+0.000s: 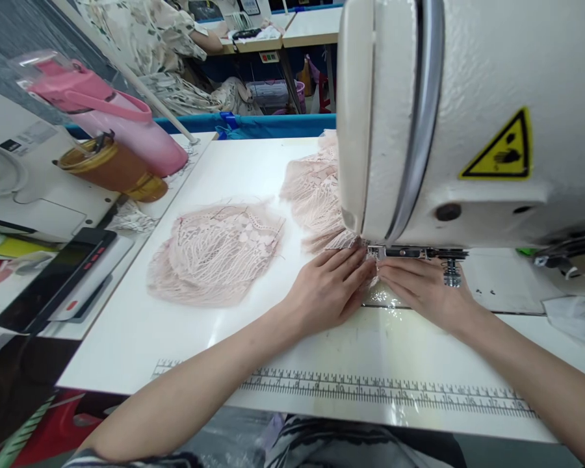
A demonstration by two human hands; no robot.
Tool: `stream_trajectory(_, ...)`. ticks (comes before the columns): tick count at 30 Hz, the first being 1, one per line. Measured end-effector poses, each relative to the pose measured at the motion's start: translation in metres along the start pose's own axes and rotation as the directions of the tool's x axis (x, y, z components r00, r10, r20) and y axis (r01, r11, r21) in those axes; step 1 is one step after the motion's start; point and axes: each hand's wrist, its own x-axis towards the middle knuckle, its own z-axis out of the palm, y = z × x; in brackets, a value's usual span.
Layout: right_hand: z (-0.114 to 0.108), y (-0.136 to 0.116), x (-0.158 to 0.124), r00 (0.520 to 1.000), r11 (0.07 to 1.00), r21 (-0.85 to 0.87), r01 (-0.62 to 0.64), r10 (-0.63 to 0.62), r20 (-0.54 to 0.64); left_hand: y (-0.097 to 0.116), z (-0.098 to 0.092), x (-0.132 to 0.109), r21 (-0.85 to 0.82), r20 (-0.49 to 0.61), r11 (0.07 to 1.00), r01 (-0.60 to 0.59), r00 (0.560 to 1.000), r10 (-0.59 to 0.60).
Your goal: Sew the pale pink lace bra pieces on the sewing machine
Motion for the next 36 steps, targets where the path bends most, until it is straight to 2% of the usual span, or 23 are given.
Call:
stream_trajectory(6,-0.012,-0.005,0.005,0.998,0.997,0.015,-0.069,0.069,-0.004,0.002,0.000,0.000,0.028,0.016,1.000,0.004,1.000,-0.005)
stream_trajectory(11,-0.009,-0.002,0.004,0.995,0.995,0.019,-0.096,0.096,-0.019,0.002,0.000,0.000,0.021,0.058,0.999,0.031,0.998,-0.033)
stream_trajectory(15,-0.004,0.002,0.003,0.994,0.997,0.005,-0.071,0.071,-0.079,0.001,0.000,0.000,0.032,0.078,0.998,0.048,0.996,-0.050)
stream_trajectory(18,-0.006,0.003,0.004,0.992,0.998,-0.049,-0.042,0.036,-0.117,0.002,0.002,-0.001,0.048,0.050,0.998,0.038,0.998,-0.040)
stream_trajectory(22,-0.010,0.000,0.003,0.986,0.989,-0.141,0.051,-0.073,-0.152,-0.001,0.004,-0.005,0.054,0.009,0.995,-0.080,0.997,0.080)
stream_trajectory(25,-0.009,-0.003,-0.002,0.992,0.988,-0.152,0.038,-0.056,-0.117,-0.006,0.004,-0.008,0.027,0.012,0.993,-0.116,0.993,0.116)
stream_trajectory(30,-0.002,-0.005,-0.009,0.999,0.998,-0.057,-0.019,0.020,0.025,-0.013,-0.001,-0.009,-0.034,0.038,0.992,-0.119,0.992,0.121)
stream_trajectory(36,0.000,-0.007,-0.010,0.998,0.999,-0.047,-0.011,0.014,0.067,-0.015,-0.005,-0.008,-0.039,0.051,0.996,-0.078,0.995,0.080)
